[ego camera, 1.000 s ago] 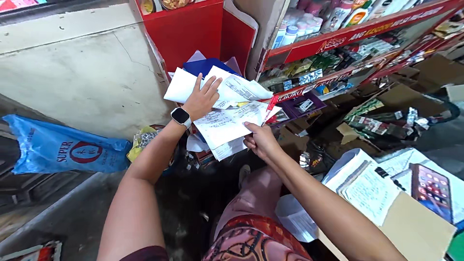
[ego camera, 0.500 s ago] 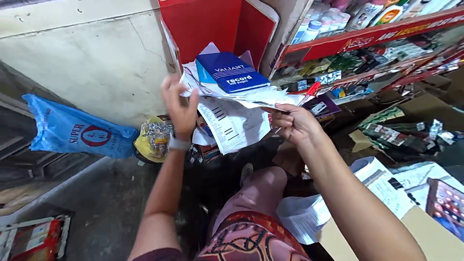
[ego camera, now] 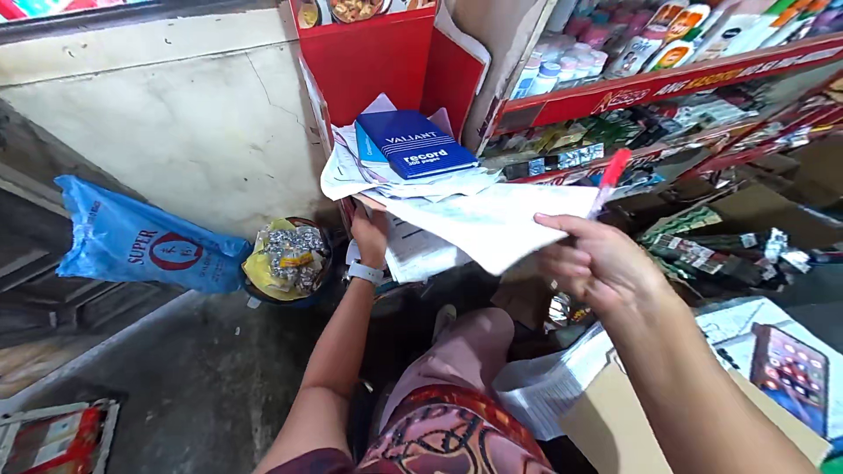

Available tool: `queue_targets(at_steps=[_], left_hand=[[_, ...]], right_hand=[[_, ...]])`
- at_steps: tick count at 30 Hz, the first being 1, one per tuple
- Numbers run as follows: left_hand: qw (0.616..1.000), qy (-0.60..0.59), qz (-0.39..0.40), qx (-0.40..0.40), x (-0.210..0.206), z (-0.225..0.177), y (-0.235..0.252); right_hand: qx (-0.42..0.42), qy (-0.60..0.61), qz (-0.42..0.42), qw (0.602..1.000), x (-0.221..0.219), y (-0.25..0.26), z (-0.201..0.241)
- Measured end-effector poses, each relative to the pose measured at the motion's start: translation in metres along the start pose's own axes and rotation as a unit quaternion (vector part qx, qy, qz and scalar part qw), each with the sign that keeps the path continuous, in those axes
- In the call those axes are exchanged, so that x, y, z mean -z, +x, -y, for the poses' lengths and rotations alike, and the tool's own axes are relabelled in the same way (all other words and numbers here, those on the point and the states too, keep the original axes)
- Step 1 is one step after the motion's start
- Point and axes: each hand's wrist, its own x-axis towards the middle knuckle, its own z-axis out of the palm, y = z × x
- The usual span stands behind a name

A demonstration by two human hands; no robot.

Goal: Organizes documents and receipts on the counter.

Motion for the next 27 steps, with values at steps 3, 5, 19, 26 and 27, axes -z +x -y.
queue_targets(at_steps=[3,5,19,26,27], left_hand=[[0.979,-0.202,-0.010,0.023,0.001,-0.011,0.004],[0.987,-0.162,-0.003,0.004,0.004,-0.001,0.005],[0.983,-0.048,0.096,0.148,-0.011,0.048,-0.114],[0.869,0.032,0.396,0.296,-0.050,0.047,-0.210],[0.867,0.012,0.432,0.250,-0.064,0.039,-0.214]], right_hand=[[0.016,-0.030,-0.035,0.999,0.054,-0.042,-0.025],[0.032,-0.056,-0.040,0.997,0.098,-0.073,-0.040],[0.351,0.153,-0.372,0.846,0.207,-0.155,-0.188],[0.380,0.236,-0.402,0.799,0.197,-0.145,-0.200],[0.380,0.244,-0.397,0.799,0.195,-0.143,-0.201]])
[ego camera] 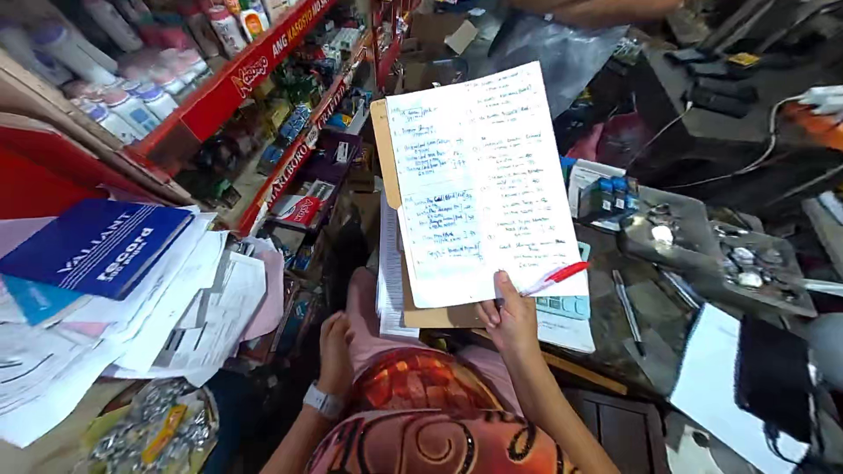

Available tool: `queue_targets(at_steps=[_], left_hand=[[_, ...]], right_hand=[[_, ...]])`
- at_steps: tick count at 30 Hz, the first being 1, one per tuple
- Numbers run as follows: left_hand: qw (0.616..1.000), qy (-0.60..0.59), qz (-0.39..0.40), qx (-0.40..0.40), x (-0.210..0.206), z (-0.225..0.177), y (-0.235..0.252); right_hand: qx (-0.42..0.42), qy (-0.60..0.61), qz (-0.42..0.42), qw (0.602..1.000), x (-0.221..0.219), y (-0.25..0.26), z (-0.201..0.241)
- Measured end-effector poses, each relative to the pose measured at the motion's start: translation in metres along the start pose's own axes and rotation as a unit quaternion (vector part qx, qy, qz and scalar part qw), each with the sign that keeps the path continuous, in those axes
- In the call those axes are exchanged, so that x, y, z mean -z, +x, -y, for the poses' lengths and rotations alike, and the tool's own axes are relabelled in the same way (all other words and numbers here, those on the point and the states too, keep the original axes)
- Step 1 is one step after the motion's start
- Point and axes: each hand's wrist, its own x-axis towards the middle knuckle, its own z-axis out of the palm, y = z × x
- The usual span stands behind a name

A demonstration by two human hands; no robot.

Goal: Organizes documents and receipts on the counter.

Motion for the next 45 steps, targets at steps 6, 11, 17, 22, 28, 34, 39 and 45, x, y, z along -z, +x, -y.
queue_targets(at_steps=[6,11,17,22,28,34,39,45], left_hand=[[0.972,-0.036,0.106,-0.206,-0.059,-0.086,0.045],[0.938,0.027,0.143,-0.315,-0.074,-0.146,0.082],[0.921,0.058,0.135,-0.362,-0.079,-0.178,0.127],[0.931,0.106,0.103,-0.333,-0.071,-0.166,0.104],[0.932,0.091,0.093,-0.339,-0.062,-0.145,0.112],[0.906,0.158,0.063,-0.387,-0.059,-0.126,0.111],[0.862,0.215,0.024,-0.458,-0.061,-0.125,0.123],[0.849,0.182,0.022,-0.496,-0.057,-0.130,0.127]], right_hand=[[-0.040,0.006,0.021,0.999,-0.010,-0.006,-0.016],[-0.069,-0.006,0.043,0.997,-0.017,-0.007,-0.029],[-0.103,-0.015,0.053,0.993,-0.024,-0.001,-0.041],[-0.123,0.004,0.058,0.991,-0.031,0.006,-0.050],[-0.143,-0.007,0.060,0.988,-0.036,0.010,-0.054],[-0.144,0.002,0.070,0.987,-0.037,0.011,-0.057],[-0.157,-0.004,0.082,0.984,-0.038,0.012,-0.062],[-0.197,-0.049,0.153,0.967,-0.030,0.009,-0.061]])
